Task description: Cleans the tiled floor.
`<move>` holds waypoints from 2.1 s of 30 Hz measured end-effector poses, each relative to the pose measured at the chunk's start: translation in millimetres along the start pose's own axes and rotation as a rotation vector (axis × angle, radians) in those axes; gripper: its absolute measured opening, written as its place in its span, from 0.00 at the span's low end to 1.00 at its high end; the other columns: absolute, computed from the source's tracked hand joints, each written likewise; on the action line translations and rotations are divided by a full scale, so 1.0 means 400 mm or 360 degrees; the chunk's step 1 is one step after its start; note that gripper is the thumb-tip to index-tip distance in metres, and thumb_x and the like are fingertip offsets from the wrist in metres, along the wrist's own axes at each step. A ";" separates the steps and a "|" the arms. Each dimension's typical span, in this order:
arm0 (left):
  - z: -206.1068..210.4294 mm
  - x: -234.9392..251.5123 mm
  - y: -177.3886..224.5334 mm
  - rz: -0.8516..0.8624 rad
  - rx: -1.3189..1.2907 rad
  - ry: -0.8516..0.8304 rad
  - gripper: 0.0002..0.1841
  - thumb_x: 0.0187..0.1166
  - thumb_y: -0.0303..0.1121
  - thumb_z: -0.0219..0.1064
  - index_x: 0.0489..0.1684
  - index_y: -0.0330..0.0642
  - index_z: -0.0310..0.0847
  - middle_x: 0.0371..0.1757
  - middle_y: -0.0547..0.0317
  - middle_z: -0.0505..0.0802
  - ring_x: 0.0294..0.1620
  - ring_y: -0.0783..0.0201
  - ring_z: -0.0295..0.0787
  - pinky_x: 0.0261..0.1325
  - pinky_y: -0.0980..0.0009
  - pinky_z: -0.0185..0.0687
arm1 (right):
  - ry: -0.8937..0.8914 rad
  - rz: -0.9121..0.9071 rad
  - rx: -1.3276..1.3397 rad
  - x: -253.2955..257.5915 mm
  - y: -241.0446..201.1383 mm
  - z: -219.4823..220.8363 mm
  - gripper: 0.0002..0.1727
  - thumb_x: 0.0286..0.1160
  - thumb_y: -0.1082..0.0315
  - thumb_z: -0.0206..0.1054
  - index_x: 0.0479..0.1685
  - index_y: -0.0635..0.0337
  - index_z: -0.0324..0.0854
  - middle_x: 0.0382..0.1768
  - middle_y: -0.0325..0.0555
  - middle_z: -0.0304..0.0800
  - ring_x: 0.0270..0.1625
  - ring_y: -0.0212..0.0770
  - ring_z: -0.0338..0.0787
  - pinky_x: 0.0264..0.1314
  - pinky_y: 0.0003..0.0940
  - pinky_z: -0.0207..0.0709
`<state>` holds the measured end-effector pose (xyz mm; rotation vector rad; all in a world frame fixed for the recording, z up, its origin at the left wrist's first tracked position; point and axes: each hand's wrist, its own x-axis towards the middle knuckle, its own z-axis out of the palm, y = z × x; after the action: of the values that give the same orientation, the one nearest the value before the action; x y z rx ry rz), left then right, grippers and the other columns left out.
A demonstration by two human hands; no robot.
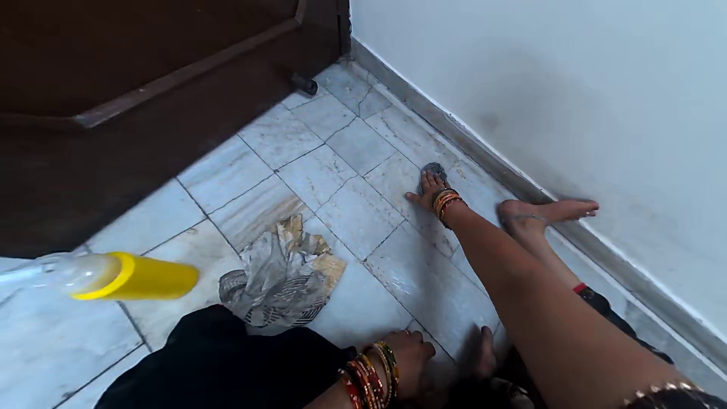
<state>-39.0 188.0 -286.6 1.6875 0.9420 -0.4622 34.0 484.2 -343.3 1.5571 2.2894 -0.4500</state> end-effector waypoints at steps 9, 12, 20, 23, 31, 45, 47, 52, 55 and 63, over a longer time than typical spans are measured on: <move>-0.003 -0.010 -0.010 0.0039 -0.0076 0.0020 0.29 0.90 0.45 0.60 0.85 0.38 0.68 0.80 0.34 0.78 0.82 0.36 0.74 0.82 0.39 0.66 | -0.0351 0.0074 -0.0021 -0.154 -0.113 -0.190 0.41 0.95 0.47 0.46 0.96 0.65 0.40 0.97 0.60 0.39 0.98 0.60 0.43 0.96 0.57 0.40; 0.004 -0.004 -0.019 0.0062 -0.0061 0.0041 0.30 0.90 0.45 0.60 0.85 0.37 0.68 0.80 0.34 0.79 0.81 0.37 0.74 0.83 0.38 0.65 | -0.0057 -0.0085 -0.0023 -0.073 0.030 -0.045 0.41 0.91 0.40 0.49 0.92 0.63 0.59 0.93 0.61 0.55 0.92 0.62 0.61 0.91 0.64 0.53; 0.016 -0.010 0.000 0.0020 0.0061 0.0082 0.31 0.90 0.47 0.59 0.86 0.36 0.66 0.80 0.34 0.78 0.82 0.37 0.73 0.84 0.38 0.64 | -0.0312 0.0132 -0.0064 -0.252 0.125 0.024 0.39 0.89 0.38 0.52 0.84 0.63 0.71 0.87 0.64 0.66 0.86 0.64 0.70 0.86 0.66 0.62; 0.023 -0.019 0.013 -0.0031 0.0138 0.0096 0.31 0.90 0.48 0.59 0.86 0.37 0.66 0.81 0.33 0.77 0.82 0.37 0.73 0.82 0.38 0.66 | -0.0324 0.0108 -0.0077 -0.344 0.127 0.056 0.38 0.88 0.38 0.54 0.83 0.59 0.73 0.89 0.63 0.61 0.86 0.69 0.67 0.84 0.69 0.63; 0.019 -0.014 0.016 -0.0055 0.0154 0.0095 0.31 0.90 0.49 0.59 0.86 0.38 0.67 0.81 0.32 0.77 0.81 0.35 0.74 0.80 0.37 0.68 | -0.0428 -0.0057 -0.0139 -0.526 0.057 0.127 0.30 0.90 0.57 0.54 0.91 0.47 0.65 0.92 0.54 0.58 0.90 0.62 0.62 0.88 0.65 0.56; -0.004 -0.006 -0.014 0.0025 -0.0016 0.0015 0.31 0.90 0.48 0.59 0.86 0.39 0.67 0.80 0.34 0.78 0.81 0.37 0.75 0.81 0.38 0.67 | -0.0183 0.0315 -0.0034 -0.131 0.085 -0.027 0.32 0.76 0.62 0.69 0.84 0.50 0.74 0.85 0.65 0.66 0.75 0.70 0.80 0.70 0.72 0.76; -0.008 -0.006 -0.017 0.0034 -0.0027 0.0016 0.31 0.90 0.48 0.58 0.86 0.39 0.66 0.80 0.34 0.78 0.81 0.37 0.74 0.82 0.38 0.66 | -0.0180 0.0295 -0.0066 -0.123 0.094 -0.033 0.35 0.78 0.64 0.67 0.89 0.48 0.68 0.86 0.68 0.64 0.77 0.72 0.78 0.71 0.72 0.75; -0.006 -0.014 -0.011 0.0037 -0.0037 0.0048 0.30 0.91 0.47 0.58 0.87 0.37 0.66 0.80 0.34 0.79 0.82 0.36 0.74 0.82 0.37 0.65 | -0.0375 0.0312 -0.0129 -0.347 -0.079 -0.153 0.36 0.84 0.74 0.61 0.93 0.61 0.57 0.90 0.68 0.57 0.90 0.67 0.61 0.89 0.59 0.58; 0.001 -0.013 -0.007 0.0029 -0.0001 0.0064 0.31 0.91 0.47 0.58 0.87 0.37 0.66 0.80 0.35 0.80 0.82 0.37 0.74 0.83 0.37 0.64 | -0.0478 0.0308 -0.0174 -0.434 -0.119 -0.154 0.35 0.85 0.75 0.59 0.93 0.61 0.57 0.91 0.65 0.56 0.92 0.64 0.58 0.91 0.57 0.55; 0.022 -0.013 0.007 -0.0024 0.0138 0.0108 0.31 0.90 0.47 0.59 0.85 0.35 0.67 0.80 0.32 0.78 0.82 0.36 0.74 0.82 0.36 0.66 | -0.0317 0.0129 -0.0226 -0.437 0.038 0.114 0.34 0.70 0.69 0.73 0.82 0.54 0.76 0.88 0.58 0.62 0.89 0.66 0.62 0.75 0.69 0.73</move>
<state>-38.5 177.7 -284.1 1.7851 0.9968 -0.4643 112.7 324.7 -307.6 1.4603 2.0542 -0.3934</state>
